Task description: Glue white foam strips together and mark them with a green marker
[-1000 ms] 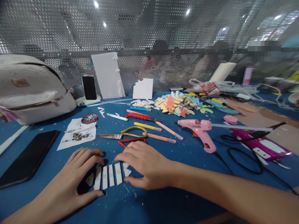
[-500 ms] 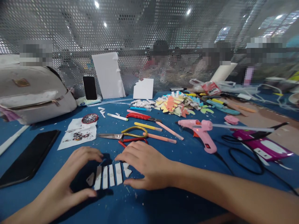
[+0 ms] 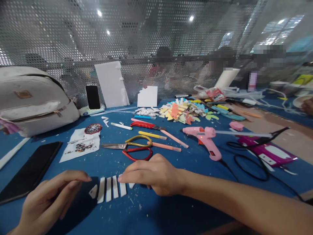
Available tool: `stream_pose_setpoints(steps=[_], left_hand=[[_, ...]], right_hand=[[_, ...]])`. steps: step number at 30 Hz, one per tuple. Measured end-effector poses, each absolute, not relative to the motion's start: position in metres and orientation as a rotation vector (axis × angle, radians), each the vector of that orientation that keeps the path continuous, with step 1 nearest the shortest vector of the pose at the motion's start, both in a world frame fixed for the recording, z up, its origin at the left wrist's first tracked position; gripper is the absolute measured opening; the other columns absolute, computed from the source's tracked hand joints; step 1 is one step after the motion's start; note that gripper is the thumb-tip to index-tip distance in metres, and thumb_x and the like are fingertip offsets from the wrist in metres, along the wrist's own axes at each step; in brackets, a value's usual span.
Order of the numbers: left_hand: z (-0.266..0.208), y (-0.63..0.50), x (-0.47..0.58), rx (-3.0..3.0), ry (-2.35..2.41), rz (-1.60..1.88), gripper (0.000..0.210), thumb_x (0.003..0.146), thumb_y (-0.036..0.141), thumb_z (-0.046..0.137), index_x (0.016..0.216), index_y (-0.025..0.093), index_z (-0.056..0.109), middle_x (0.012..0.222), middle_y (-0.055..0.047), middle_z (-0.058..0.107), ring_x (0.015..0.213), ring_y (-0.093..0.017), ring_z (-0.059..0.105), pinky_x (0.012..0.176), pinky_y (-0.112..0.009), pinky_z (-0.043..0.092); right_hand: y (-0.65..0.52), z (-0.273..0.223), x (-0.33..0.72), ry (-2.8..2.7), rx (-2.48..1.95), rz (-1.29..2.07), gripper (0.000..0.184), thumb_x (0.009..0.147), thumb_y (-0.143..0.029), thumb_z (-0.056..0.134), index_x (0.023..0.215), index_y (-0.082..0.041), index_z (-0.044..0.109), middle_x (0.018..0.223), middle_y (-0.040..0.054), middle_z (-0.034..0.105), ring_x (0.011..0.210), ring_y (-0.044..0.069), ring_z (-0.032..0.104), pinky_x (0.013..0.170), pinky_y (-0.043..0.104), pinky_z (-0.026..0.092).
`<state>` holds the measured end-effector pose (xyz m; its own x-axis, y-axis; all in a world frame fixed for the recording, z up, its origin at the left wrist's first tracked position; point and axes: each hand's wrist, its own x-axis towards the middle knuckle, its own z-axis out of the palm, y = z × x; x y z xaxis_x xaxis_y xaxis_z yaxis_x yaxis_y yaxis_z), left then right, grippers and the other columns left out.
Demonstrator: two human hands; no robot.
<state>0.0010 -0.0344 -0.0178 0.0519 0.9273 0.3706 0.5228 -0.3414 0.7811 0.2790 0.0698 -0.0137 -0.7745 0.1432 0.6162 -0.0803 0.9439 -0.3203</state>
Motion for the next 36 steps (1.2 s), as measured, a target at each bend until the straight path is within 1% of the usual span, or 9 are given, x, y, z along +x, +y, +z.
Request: stream_pose_setpoints(steps=[3,5,8,10,12,14,17,23,36], left_hand=[[-0.018,-0.032,-0.005,2.062,1.476,1.158,0.020,0.100,0.032,0.045,0.101,0.032,0.065,0.049,0.010,0.049,0.032,-0.005,0.044,0.038,-0.019,0.032],[-0.017,-0.025,-0.008,2.248,1.446,1.042,0.020,0.100,0.027,0.042,0.104,0.029,0.062,0.058,0.008,0.059,0.034,-0.005,0.048,0.042,-0.018,0.038],[-0.011,0.001,-0.009,2.497,1.283,0.797,0.032,0.102,0.017,0.029,0.122,0.024,0.052,0.057,0.007,0.059,0.049,-0.010,0.058,0.055,-0.019,0.048],[-0.007,0.027,-0.007,2.551,1.245,0.759,0.036,0.103,0.018,0.025,0.126,0.023,0.051,0.077,0.002,0.069,0.065,-0.010,0.065,0.065,-0.021,0.052],[-0.003,0.059,-0.005,2.611,1.280,0.739,0.033,0.104,0.020,0.029,0.125,0.021,0.054,0.093,-0.002,0.072,0.080,-0.012,0.068,0.076,-0.026,0.055],[-0.001,0.093,-0.003,2.696,1.338,0.691,0.023,0.101,0.027,0.047,0.117,0.017,0.060,0.105,-0.005,0.068,0.093,-0.018,0.067,0.083,-0.037,0.055],[-0.002,0.139,0.001,2.809,1.449,0.599,0.024,0.096,0.034,0.058,0.113,0.017,0.062,0.112,-0.007,0.065,0.096,-0.019,0.065,0.085,-0.040,0.055],[-0.011,0.184,0.013,2.963,1.487,0.427,0.028,0.095,0.034,0.059,0.117,0.017,0.060,0.117,-0.008,0.063,0.098,-0.020,0.064,0.085,-0.041,0.055],[-0.017,0.184,0.017,3.108,1.429,0.225,0.029,0.095,0.034,0.059,0.118,0.017,0.059,0.116,-0.008,0.063,0.097,-0.020,0.064,0.084,-0.041,0.056]], right_hand=[[0.069,-0.014,0.277,-2.405,0.000,0.379,0.045,0.088,-0.002,0.033,0.123,-0.016,0.055,0.104,0.0065,0.073,0.084,0.007,0.070,0.058,0.015,0.044],[0.068,-0.014,0.276,-2.408,0.004,0.355,0.047,0.083,0.000,0.034,0.122,-0.016,0.055,0.102,0.0049,0.074,0.087,0.008,0.071,0.058,0.017,0.043],[0.065,-0.014,0.276,-2.406,-0.009,0.334,0.051,0.078,0.000,0.035,0.121,-0.017,0.054,0.102,0.0036,0.075,0.079,0.008,0.070,0.055,0.017,0.042],[0.064,-0.013,0.276,-2.386,-0.003,0.324,0.052,0.076,0.000,0.034,0.120,-0.018,0.055,0.102,0.0036,0.074,0.070,0.007,0.068,0.054,0.016,0.041],[0.065,-0.012,0.276,-2.370,0.010,0.301,0.051,0.075,-0.001,0.035,0.118,-0.017,0.056,0.102,0.0041,0.074,0.067,0.006,0.066,0.055,0.016,0.041],[0.066,-0.012,0.276,-2.376,0.017,0.258,0.049,0.075,-0.002,0.035,0.117,-0.017,0.056,0.102,0.0049,0.074,0.074,0.008,0.068,0.056,0.017,0.041],[0.068,-0.014,0.278,-2.420,0.011,0.188,0.045,0.079,-0.004,0.033,0.117,-0.018,0.055,0.103,0.0051,0.073,0.080,0.009,0.069,0.057,0.019,0.040],[0.066,-0.014,0.284,-2.469,-0.050,0.100,0.044,0.080,-0.006,0.035,0.116,-0.020,0.055,0.101,0.0020,0.075,0.073,0.010,0.068,0.054,0.022,0.037],[0.063,-0.013,0.284,-2.507,-0.007,0.102,0.042,0.080,-0.006,0.034,0.114,-0.021,0.055,0.097,0.0016,0.075,0.069,0.010,0.067,0.053,0.023,0.038]])
